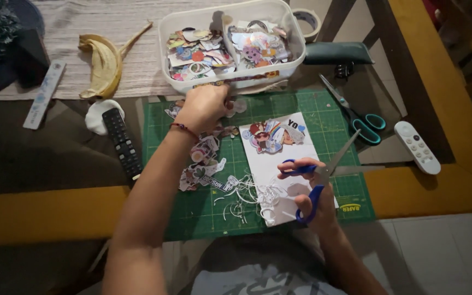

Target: Cutting out individual stickers from a printed sheet using scissors on a cutting mat.

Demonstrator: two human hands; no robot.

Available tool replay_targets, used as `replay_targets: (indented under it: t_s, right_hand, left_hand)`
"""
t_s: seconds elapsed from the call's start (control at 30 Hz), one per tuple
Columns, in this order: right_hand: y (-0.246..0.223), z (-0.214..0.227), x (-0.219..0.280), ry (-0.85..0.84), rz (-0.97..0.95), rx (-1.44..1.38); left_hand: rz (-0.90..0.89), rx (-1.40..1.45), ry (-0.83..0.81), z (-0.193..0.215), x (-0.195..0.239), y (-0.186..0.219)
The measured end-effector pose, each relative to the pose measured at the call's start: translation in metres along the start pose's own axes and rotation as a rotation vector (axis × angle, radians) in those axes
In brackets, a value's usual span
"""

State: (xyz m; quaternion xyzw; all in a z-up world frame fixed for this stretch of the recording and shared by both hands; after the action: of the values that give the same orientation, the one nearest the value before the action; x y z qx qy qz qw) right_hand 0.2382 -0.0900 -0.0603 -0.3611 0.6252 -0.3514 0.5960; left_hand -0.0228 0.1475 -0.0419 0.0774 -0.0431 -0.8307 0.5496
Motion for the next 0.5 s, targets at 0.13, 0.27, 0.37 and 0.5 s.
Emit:
replay_targets:
  t_s: [0.13,0.27,0.37,0.5]
  right_hand:
    - [0.008,0.004,0.003,-0.016,-0.017,0.001]
    - [0.006,0.003,0.003,-0.016,-0.014,0.003]
    - [0.007,0.002,0.003,-0.011,-0.009,0.018]
    - [0.007,0.0,0.003,-0.017,0.002,0.018]
  left_hand:
    - [-0.008,-0.026,0.001,-0.008,-0.004,-0.002]
    - [-0.029,-0.077,0.091,-0.021,-0.001,-0.004]
    - [-0.045,-0.107,0.126,-0.029,-0.002,-0.007]
    - [0.038,0.017,0.037,-0.023,-0.001,-0.008]
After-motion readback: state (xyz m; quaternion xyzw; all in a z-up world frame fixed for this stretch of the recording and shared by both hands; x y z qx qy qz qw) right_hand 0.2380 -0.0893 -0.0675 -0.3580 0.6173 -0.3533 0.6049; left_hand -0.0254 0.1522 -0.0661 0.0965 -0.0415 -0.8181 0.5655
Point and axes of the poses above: each hand's wrist, its own x-axis away from the middle knuckle, its own z-axis out of the back of the hand, y = z × x, the point moved 1 cm from there along -x, towards the middle knuckle, and after that the axes turned 7 degrees about y, right-handed, at the moved point
